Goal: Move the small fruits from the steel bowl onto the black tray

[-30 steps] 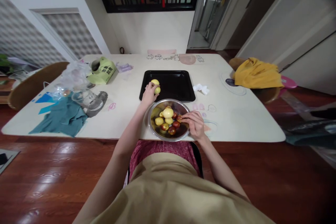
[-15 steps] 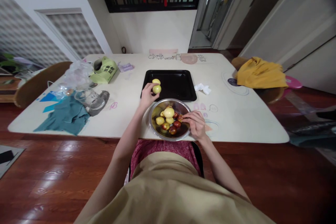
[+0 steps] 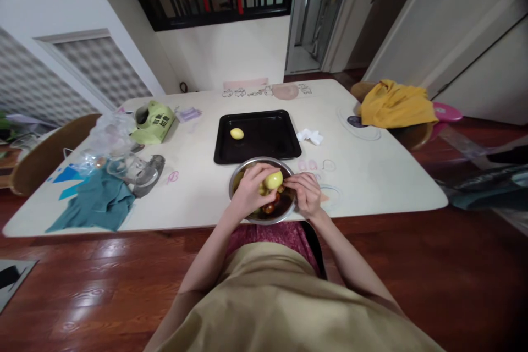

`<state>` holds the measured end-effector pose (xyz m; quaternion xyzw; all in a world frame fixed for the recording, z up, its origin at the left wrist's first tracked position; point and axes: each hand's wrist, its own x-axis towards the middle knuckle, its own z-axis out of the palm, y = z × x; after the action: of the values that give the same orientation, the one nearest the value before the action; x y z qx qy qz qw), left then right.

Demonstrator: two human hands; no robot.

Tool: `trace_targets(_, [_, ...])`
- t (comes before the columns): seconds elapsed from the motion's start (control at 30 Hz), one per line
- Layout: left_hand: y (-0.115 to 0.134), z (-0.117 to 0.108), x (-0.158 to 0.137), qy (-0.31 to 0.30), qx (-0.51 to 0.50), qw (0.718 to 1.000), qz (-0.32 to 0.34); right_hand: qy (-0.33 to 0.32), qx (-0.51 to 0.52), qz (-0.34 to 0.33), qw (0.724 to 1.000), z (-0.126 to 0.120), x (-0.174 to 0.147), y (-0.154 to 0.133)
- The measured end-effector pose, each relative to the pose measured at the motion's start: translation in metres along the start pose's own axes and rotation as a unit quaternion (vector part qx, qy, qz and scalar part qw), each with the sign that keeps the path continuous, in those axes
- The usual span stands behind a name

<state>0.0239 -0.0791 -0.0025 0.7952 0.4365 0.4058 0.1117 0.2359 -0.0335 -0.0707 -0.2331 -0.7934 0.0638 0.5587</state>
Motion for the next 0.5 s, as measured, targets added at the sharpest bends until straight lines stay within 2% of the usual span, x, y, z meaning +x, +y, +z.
trace_targets(0.2, [-0.007,0.012,-0.002,-0.056,0.055,0.997,0.010,0.039,0.006,0.010,0.999,-0.001,-0.001,-0.001])
trace_targets(0.5, [-0.006,0.013,-0.003,-0.060,0.062,0.996,-0.003,-0.029,0.024,-0.057,0.998,-0.002,-0.001,0.001])
